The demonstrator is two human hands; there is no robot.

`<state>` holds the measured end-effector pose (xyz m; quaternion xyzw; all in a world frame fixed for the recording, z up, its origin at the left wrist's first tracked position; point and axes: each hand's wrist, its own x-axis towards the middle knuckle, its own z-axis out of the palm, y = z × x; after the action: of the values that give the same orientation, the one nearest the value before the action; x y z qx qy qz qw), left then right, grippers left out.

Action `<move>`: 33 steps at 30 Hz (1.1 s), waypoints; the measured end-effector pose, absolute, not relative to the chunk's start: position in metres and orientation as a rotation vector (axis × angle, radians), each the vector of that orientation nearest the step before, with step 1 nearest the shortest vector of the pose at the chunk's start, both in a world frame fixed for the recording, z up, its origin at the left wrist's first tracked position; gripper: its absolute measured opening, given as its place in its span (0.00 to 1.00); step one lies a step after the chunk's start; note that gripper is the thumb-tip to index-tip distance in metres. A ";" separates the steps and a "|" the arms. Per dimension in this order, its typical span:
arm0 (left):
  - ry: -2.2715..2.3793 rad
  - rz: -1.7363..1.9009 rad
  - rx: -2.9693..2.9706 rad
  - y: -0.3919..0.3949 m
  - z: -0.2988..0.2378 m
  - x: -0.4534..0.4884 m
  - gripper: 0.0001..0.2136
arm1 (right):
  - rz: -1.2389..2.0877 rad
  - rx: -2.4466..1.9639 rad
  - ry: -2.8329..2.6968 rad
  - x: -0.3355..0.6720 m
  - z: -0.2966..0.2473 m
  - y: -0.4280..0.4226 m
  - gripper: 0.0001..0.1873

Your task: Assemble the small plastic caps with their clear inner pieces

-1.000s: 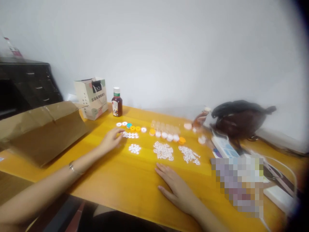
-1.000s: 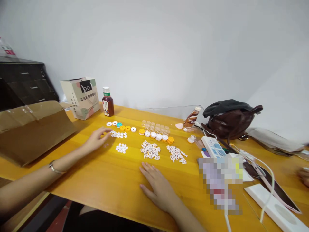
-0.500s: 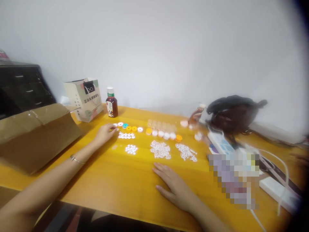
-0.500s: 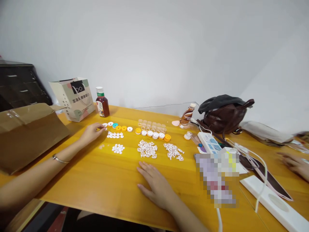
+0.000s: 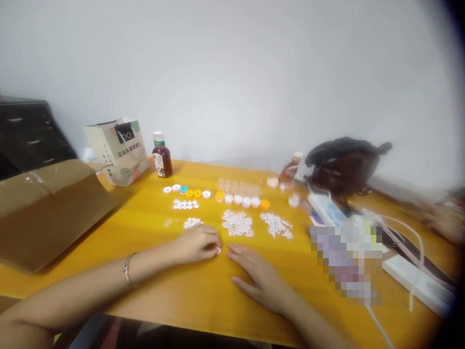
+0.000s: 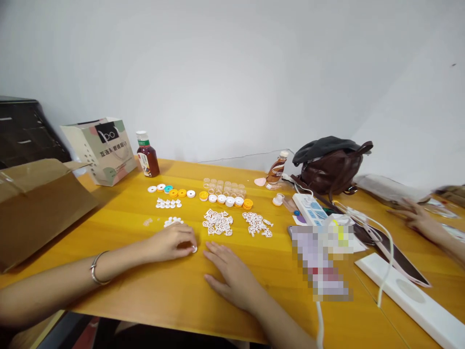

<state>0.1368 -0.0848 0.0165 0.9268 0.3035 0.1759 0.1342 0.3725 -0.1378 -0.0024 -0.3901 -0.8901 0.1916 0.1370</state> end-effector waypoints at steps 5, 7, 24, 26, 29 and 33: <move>0.859 0.592 2.574 -0.083 0.011 0.134 0.05 | 0.560 -1.140 -2.564 0.372 -0.002 -0.138 0.25; 0.894 0.686 2.530 -0.082 0.013 0.129 0.08 | 0.566 -1.138 -2.565 0.372 -0.002 -0.138 0.24; 1.898 0.864 2.179 0.052 -0.009 -0.034 0.26 | 0.572 -1.031 -2.377 0.343 0.000 -0.109 0.15; 1.887 0.861 2.185 0.057 -0.011 -0.032 0.23 | 0.563 -1.044 -2.344 0.337 -0.001 -0.102 0.14; 1.913 0.917 2.172 0.056 -0.011 -0.028 0.19 | 0.599 -1.043 -2.322 0.332 -0.006 -0.094 0.11; 1.978 1.110 2.113 0.039 0.000 -0.016 0.20 | 0.637 -0.997 -2.310 0.331 -0.010 -0.090 0.11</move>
<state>-0.0162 0.0390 0.0001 0.6814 0.6380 0.3581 0.0209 0.3312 -0.0898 -0.0103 -0.3698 -0.8571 0.2365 0.2696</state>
